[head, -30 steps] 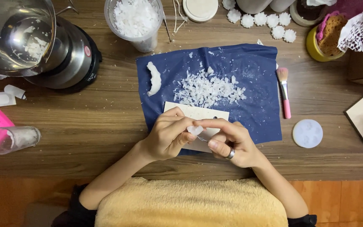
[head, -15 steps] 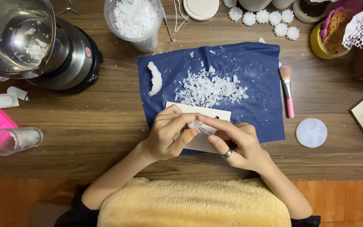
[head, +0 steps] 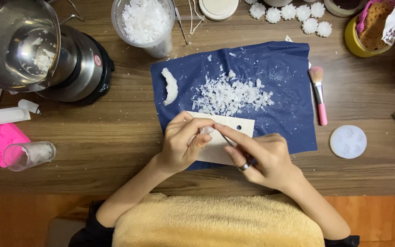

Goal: A person uses a small metal pick to precisely place small white wax flakes onto a white card with holes, likely for a craft or candle-making project.

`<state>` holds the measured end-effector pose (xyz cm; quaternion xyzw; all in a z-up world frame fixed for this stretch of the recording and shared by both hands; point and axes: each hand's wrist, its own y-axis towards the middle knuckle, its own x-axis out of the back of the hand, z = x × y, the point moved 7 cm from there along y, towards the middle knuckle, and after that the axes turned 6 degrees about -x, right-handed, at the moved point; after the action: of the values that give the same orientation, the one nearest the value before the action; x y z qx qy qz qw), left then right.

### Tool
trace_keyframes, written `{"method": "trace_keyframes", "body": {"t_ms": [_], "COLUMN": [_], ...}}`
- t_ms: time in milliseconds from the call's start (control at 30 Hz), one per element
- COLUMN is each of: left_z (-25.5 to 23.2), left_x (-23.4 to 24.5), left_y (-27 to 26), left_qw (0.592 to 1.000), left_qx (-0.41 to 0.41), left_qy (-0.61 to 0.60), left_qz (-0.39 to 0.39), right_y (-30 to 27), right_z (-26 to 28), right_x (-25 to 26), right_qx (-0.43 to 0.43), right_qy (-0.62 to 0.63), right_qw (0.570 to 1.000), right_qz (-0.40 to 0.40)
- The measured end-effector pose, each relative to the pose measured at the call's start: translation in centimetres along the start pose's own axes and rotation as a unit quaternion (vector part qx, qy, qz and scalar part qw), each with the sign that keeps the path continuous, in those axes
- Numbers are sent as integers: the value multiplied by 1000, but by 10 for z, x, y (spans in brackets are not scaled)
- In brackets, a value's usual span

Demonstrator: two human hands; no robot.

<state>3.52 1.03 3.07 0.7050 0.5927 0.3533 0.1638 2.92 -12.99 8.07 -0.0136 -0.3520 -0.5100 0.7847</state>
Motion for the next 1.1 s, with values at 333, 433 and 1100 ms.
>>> {"method": "trace_keyframes", "body": {"t_ms": [333, 433, 1100], "left_z": [0, 1, -3], "left_x": [-2, -4, -9], "left_y": [4, 2, -5], "left_qw": [993, 992, 998], "left_qx": [67, 70, -40], "left_qy": [-96, -101, 11], "left_qz": [8, 11, 38], "right_y": [-5, -3, -8], "right_z": [-16, -15, -19], "right_x": [-12, -10, -14], "right_qx": [-132, -137, -159], "right_qy": [193, 199, 219], "right_qw": [972, 970, 961], "right_qz": [38, 34, 51]}}
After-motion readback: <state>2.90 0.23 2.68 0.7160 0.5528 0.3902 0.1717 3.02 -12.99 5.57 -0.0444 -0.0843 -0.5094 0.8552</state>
